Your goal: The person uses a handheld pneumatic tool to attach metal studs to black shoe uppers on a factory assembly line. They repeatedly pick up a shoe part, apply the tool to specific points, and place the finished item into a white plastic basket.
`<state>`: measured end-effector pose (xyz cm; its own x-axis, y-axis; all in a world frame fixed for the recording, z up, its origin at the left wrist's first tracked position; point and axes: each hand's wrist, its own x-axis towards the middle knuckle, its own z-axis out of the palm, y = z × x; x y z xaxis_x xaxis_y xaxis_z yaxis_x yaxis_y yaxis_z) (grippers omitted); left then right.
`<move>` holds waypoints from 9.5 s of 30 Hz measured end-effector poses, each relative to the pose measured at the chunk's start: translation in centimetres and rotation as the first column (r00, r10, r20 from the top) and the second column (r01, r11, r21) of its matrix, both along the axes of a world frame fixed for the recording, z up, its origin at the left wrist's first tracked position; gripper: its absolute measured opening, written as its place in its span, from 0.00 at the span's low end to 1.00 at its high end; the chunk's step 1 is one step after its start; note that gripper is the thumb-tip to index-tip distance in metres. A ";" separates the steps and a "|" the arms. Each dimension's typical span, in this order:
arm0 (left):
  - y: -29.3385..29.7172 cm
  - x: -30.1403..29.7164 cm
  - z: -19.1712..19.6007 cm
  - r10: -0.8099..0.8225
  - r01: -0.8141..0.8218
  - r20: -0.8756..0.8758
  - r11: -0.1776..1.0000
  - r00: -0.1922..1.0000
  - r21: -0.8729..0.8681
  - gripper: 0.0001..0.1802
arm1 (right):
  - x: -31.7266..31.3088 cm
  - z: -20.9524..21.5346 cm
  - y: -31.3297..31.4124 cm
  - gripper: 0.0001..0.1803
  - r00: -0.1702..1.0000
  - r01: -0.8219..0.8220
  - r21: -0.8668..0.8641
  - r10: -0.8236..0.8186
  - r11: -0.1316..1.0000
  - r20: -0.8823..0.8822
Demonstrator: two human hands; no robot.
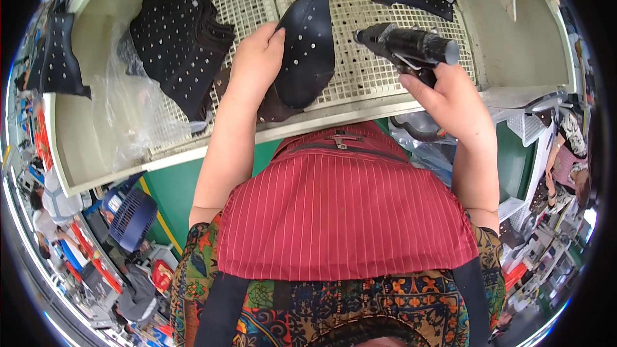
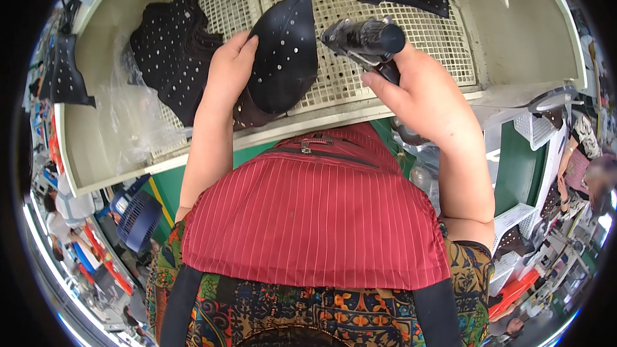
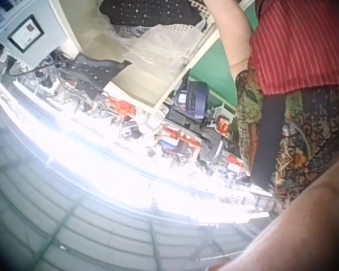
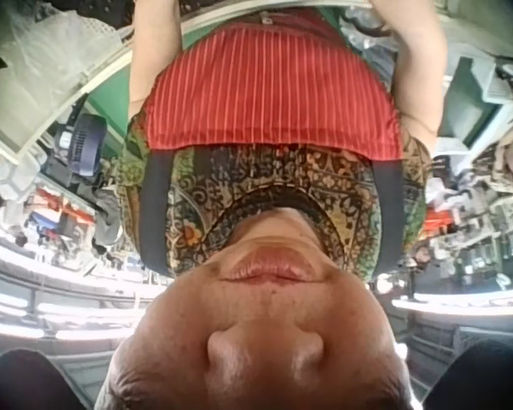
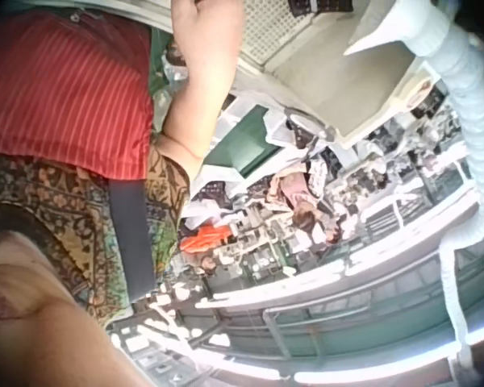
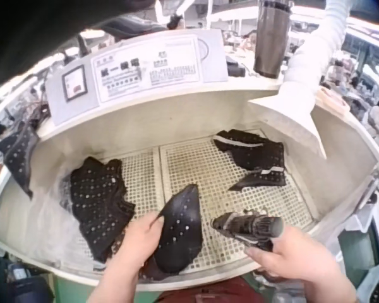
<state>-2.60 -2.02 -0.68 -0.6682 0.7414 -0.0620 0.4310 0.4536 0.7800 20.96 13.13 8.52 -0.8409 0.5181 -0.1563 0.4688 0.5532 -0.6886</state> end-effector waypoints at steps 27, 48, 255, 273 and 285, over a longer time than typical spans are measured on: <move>-0.8 5.3 -0.4 0.449 -0.434 -0.049 0.882 0.892 0.182 0.17 | 2.5 -2.3 3.8 0.17 0.940 -0.328 -0.064 0.319 0.943 -0.120; 3.1 3.1 1.5 0.403 -0.328 -0.266 0.901 0.876 0.285 0.16 | 6.3 -3.4 4.9 0.15 0.972 -0.144 -0.149 0.111 0.978 -0.208; 10.4 -6.2 6.8 -0.426 0.392 -0.037 0.861 0.904 -0.325 0.20 | 6.1 -9.8 8.1 0.33 0.835 0.546 -0.360 -0.453 0.757 0.312; 10.1 -7.4 5.2 -0.414 0.426 0.101 0.865 0.905 -0.266 0.18 | -2.5 -4.7 1.7 0.27 0.961 0.065 -0.106 -0.091 0.992 -0.263; 10.7 -5.9 5.8 -0.400 0.393 0.027 0.884 0.916 -0.252 0.18 | -2.7 -1.6 -0.2 0.23 0.996 -0.047 0.260 0.066 0.964 -0.066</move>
